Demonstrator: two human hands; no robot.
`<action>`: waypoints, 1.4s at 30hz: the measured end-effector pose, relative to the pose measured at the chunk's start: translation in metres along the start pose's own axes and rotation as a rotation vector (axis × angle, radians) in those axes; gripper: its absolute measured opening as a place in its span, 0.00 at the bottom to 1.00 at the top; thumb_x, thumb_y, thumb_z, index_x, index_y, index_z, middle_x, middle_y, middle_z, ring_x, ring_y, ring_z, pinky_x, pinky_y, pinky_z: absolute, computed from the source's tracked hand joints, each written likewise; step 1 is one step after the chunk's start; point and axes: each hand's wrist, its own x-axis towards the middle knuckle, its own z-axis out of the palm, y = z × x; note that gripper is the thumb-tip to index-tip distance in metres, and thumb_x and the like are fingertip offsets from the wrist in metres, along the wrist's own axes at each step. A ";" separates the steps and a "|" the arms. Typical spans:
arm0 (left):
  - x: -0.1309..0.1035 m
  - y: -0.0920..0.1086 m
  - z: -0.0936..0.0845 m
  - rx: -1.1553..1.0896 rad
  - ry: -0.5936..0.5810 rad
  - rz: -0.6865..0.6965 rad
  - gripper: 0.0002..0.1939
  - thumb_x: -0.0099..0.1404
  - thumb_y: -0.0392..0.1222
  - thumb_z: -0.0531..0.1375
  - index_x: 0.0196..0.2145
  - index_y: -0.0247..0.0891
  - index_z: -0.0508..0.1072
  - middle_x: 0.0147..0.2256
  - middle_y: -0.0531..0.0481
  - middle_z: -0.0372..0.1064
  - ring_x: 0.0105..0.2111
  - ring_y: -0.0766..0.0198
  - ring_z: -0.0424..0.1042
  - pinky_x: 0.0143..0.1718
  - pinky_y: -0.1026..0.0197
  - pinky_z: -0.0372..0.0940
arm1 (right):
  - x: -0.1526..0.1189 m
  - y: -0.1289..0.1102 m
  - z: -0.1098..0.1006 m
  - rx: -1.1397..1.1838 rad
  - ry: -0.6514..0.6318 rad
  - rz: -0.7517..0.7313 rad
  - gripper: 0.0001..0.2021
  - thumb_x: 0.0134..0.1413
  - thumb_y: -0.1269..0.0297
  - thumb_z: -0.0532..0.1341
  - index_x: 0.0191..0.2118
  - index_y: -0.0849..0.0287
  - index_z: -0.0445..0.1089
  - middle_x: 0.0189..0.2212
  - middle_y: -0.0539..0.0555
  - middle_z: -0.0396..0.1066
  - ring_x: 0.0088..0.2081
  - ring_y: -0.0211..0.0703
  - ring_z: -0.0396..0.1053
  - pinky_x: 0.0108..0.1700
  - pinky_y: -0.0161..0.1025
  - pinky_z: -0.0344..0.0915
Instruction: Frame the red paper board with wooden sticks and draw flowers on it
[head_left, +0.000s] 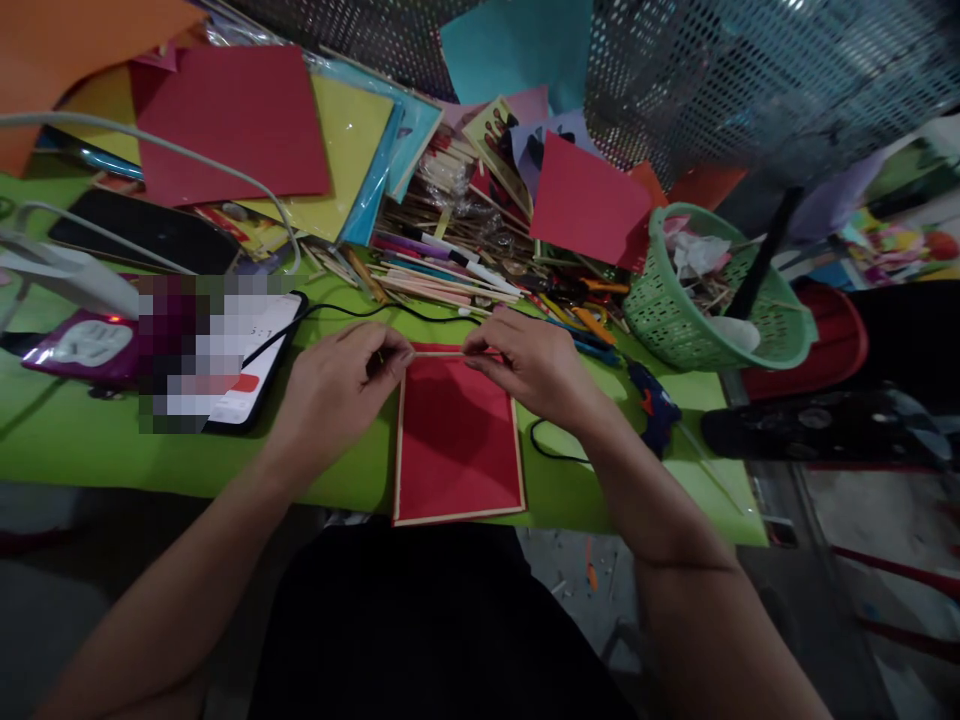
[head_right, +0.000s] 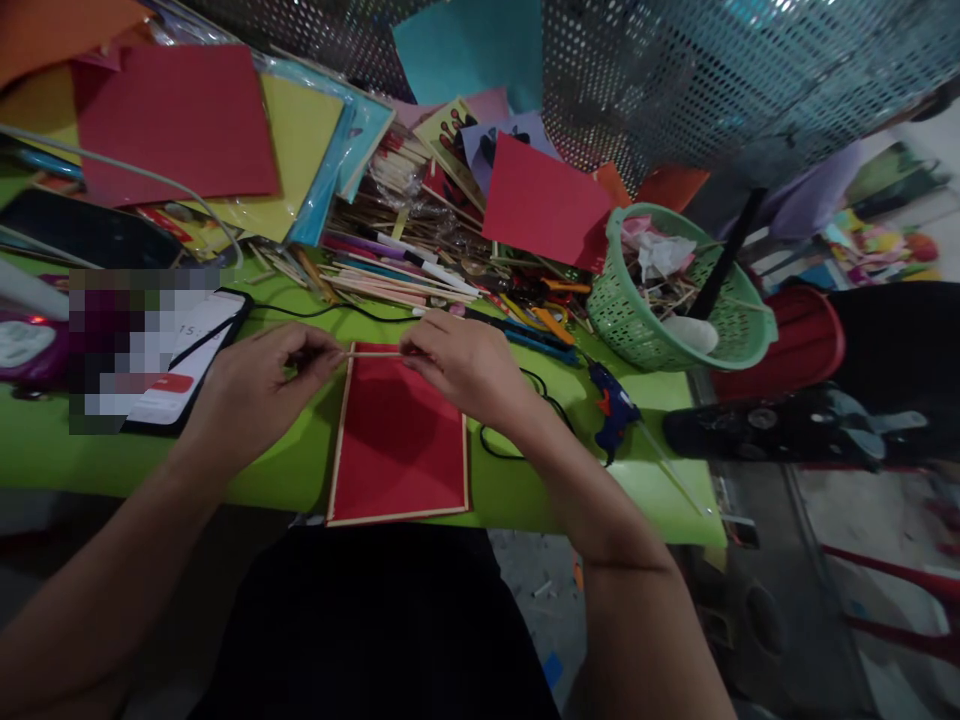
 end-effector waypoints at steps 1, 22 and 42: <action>0.000 -0.001 0.001 -0.011 -0.005 -0.010 0.09 0.73 0.46 0.57 0.39 0.41 0.75 0.36 0.50 0.77 0.37 0.59 0.74 0.39 0.57 0.64 | -0.001 0.003 0.001 -0.009 0.004 0.002 0.06 0.69 0.66 0.59 0.41 0.57 0.75 0.39 0.55 0.77 0.40 0.45 0.71 0.41 0.40 0.60; -0.010 -0.011 0.003 0.158 -0.142 0.005 0.14 0.75 0.44 0.54 0.45 0.40 0.78 0.44 0.44 0.78 0.45 0.51 0.76 0.47 0.50 0.68 | 0.009 0.028 0.032 -0.143 -0.077 0.055 0.06 0.68 0.69 0.60 0.41 0.58 0.75 0.39 0.57 0.77 0.40 0.47 0.73 0.40 0.41 0.61; -0.011 -0.012 0.004 0.185 -0.164 0.002 0.12 0.75 0.44 0.56 0.47 0.40 0.78 0.45 0.45 0.78 0.45 0.50 0.75 0.46 0.49 0.68 | 0.012 0.025 0.037 -0.186 -0.069 0.028 0.07 0.68 0.70 0.59 0.41 0.59 0.76 0.38 0.57 0.76 0.37 0.46 0.69 0.37 0.41 0.56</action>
